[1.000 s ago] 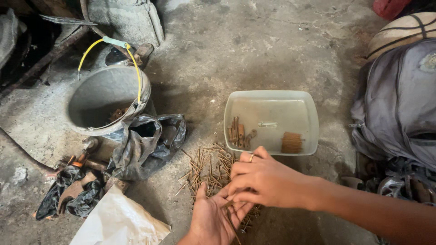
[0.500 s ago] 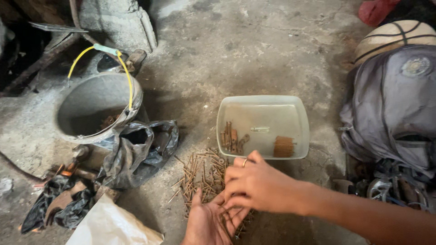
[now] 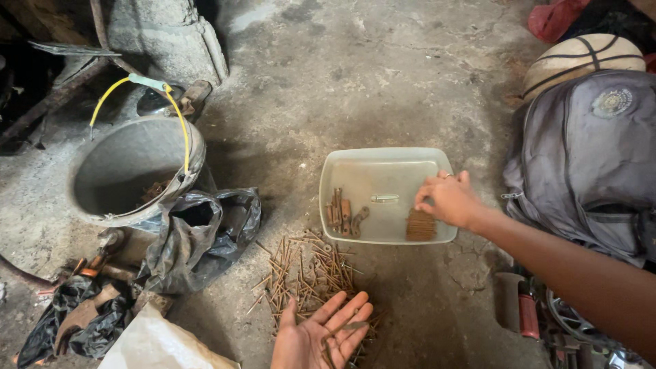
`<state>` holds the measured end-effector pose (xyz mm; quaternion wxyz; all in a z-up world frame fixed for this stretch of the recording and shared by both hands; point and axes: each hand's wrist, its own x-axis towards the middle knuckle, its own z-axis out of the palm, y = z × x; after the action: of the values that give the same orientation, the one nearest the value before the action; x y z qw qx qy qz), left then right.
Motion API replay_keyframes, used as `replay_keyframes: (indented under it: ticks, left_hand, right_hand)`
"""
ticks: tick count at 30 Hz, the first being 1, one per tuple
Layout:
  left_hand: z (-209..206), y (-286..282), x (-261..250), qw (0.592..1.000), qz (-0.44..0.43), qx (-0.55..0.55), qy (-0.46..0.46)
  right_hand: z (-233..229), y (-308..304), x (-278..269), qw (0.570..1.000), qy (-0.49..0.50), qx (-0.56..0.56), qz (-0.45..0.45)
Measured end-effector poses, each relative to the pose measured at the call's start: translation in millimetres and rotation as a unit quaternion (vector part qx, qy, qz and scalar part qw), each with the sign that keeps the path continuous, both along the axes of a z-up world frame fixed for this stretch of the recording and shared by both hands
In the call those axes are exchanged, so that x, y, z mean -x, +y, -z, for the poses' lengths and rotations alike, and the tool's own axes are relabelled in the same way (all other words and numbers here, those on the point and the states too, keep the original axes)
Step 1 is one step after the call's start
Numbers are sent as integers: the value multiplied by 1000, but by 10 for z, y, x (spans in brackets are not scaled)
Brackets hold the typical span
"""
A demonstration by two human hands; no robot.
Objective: The person kneels on a concrete floor and picks rusty nails and screws one at a time from a pile, holding a handful in one hand while placing individual fasteners into a plastic tray, building a neat stack of nails in one corner of the tray alongside other metal hardware pieces.
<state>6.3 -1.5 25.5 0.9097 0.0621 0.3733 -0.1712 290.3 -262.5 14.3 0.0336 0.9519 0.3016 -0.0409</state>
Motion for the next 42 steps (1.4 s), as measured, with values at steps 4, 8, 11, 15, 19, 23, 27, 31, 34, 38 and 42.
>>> replay_keyframes:
  ticks: [4, 8, 11, 15, 19, 23, 27, 31, 34, 38, 42]
  left_hand:
    - [51, 15, -7, 1000, 16, 7, 0]
    - [83, 11, 2, 1000, 12, 8, 2]
    - [86, 19, -5, 1000, 12, 1, 13]
    - [58, 26, -3, 1000, 17, -2, 6]
    - [3, 8, -9, 999, 11, -23, 39]
    - [-37, 7, -10, 999, 11, -22, 35]
    - [-22, -3, 1, 999, 10, -15, 29]
    - [22, -1, 8, 1000, 11, -10, 24]
    - [54, 1, 12, 1000, 12, -15, 14]
    - [64, 14, 40, 1000, 5, -9, 5]
    - [2, 36, 23, 999, 8, -21, -29]
  right_hand:
    - [204, -125, -149, 999, -41, -1, 14]
    - [314, -134, -172, 998, -35, 34, 30]
    - [331, -115, -189, 998, -23, 28, 43]
    - [334, -86, -215, 998, -10, 32, 55]
    - [363, -75, -249, 996, 14, 40, 74]
    - [418, -100, -308, 992, 45, 76, 85]
    - [510, -101, -297, 996, 40, 58, 51]
    - [539, -82, -248, 995, 54, 81, 34]
    - [509, -72, -213, 993, 45, 104, 22]
    - [362, 10, -182, 998, 26, 55, 18]
    - [71, 208, -3, 999, 30, -30, -17]
